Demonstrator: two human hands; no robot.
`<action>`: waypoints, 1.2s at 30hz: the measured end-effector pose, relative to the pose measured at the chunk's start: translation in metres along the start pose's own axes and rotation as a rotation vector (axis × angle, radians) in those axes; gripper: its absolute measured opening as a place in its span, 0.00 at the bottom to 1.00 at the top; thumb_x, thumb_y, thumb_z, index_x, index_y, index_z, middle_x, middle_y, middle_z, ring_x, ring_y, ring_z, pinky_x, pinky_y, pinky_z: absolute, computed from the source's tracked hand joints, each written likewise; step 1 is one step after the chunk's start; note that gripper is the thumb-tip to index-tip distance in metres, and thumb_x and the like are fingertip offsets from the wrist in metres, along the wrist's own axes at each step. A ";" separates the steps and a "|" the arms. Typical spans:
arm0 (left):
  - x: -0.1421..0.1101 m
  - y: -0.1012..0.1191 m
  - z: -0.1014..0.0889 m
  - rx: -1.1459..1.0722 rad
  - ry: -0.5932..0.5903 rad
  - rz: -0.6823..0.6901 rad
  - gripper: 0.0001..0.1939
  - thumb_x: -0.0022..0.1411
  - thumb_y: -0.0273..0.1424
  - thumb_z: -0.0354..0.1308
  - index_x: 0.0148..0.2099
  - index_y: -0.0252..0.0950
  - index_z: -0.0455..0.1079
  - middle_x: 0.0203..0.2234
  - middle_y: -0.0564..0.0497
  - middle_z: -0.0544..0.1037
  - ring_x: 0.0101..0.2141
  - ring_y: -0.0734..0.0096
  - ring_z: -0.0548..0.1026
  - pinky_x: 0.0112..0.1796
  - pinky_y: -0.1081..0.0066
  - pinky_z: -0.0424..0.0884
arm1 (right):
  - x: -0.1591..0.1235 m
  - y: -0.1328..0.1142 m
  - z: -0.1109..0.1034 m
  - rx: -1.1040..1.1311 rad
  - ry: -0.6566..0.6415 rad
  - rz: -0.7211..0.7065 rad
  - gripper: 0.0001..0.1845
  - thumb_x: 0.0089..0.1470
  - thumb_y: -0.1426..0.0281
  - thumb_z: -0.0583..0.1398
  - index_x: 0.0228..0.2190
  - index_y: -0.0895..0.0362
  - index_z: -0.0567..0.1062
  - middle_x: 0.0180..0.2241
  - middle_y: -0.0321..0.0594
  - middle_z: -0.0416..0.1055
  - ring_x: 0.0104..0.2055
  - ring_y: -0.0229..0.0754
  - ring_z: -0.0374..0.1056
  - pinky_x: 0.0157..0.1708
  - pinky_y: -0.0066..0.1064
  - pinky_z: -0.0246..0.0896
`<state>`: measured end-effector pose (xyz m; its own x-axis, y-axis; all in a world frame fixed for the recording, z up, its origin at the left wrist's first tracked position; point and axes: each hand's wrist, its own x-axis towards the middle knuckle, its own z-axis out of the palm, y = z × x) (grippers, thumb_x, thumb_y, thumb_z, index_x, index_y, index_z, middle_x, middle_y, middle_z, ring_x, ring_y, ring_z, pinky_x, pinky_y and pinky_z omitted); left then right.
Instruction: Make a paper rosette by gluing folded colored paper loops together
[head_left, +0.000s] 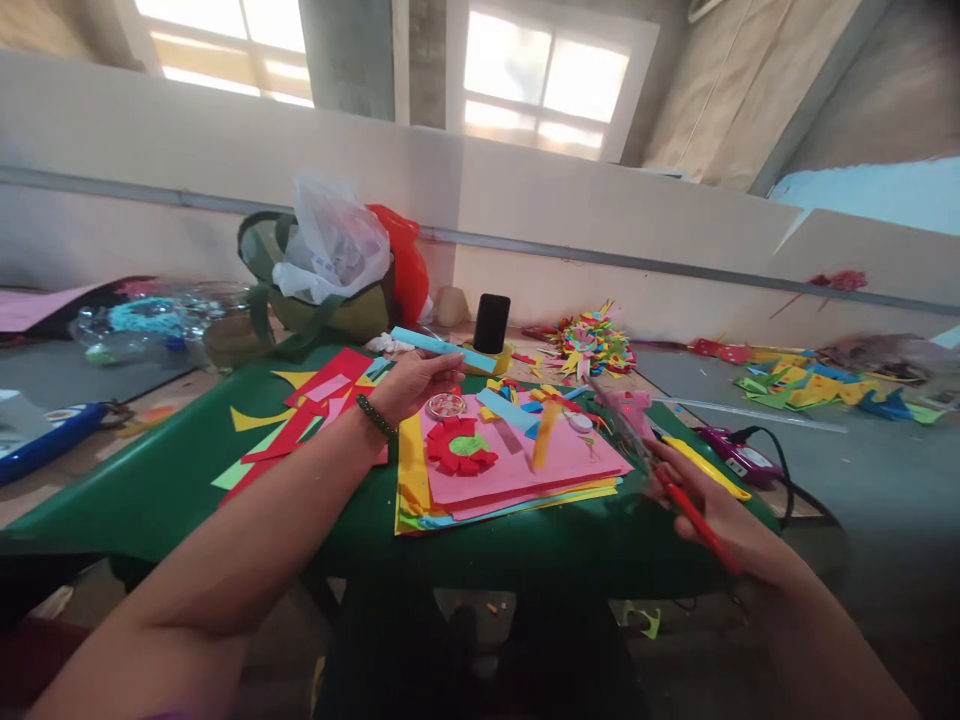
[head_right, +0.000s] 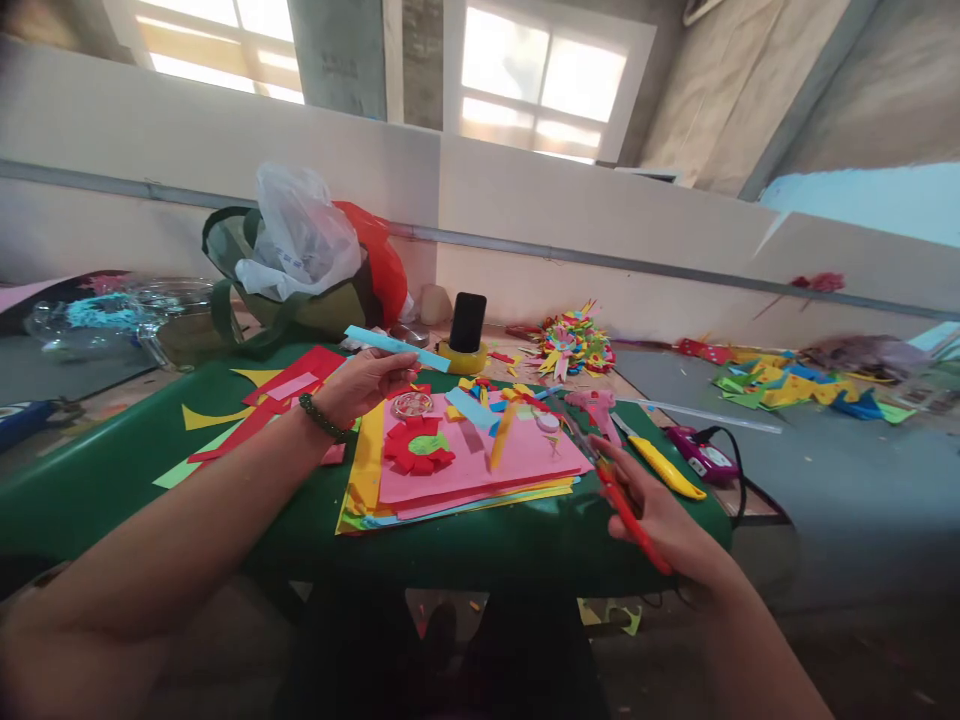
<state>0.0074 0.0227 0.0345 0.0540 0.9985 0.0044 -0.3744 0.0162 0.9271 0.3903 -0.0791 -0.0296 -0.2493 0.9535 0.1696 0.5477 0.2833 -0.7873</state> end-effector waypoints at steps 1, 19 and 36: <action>-0.001 -0.001 0.001 0.001 -0.003 -0.003 0.08 0.59 0.17 0.63 0.28 0.29 0.74 0.19 0.51 0.78 0.19 0.79 0.75 0.24 0.81 0.72 | -0.001 0.000 0.000 0.048 0.022 -0.050 0.53 0.41 0.37 0.63 0.62 0.50 0.62 0.37 0.42 0.70 0.35 0.46 0.70 0.37 0.36 0.70; -0.001 0.001 0.003 -0.084 0.048 0.071 0.12 0.65 0.17 0.56 0.29 0.29 0.73 0.21 0.48 0.80 0.20 0.79 0.76 0.24 0.82 0.71 | 0.094 -0.069 0.048 0.011 -0.283 -0.207 0.55 0.43 0.36 0.60 0.62 0.60 0.63 0.37 0.43 0.67 0.31 0.39 0.59 0.32 0.32 0.60; -0.002 -0.007 0.004 0.042 0.033 0.027 0.10 0.62 0.18 0.60 0.27 0.29 0.74 0.20 0.49 0.79 0.17 0.82 0.72 0.22 0.81 0.71 | 0.104 -0.068 0.061 0.011 -0.279 -0.195 0.47 0.41 0.43 0.65 0.57 0.57 0.70 0.35 0.40 0.67 0.35 0.43 0.63 0.36 0.35 0.62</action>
<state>0.0137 0.0208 0.0300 0.0137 0.9997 0.0183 -0.3362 -0.0127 0.9417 0.2787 -0.0055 0.0052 -0.5584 0.8160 0.1498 0.4600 0.4548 -0.7626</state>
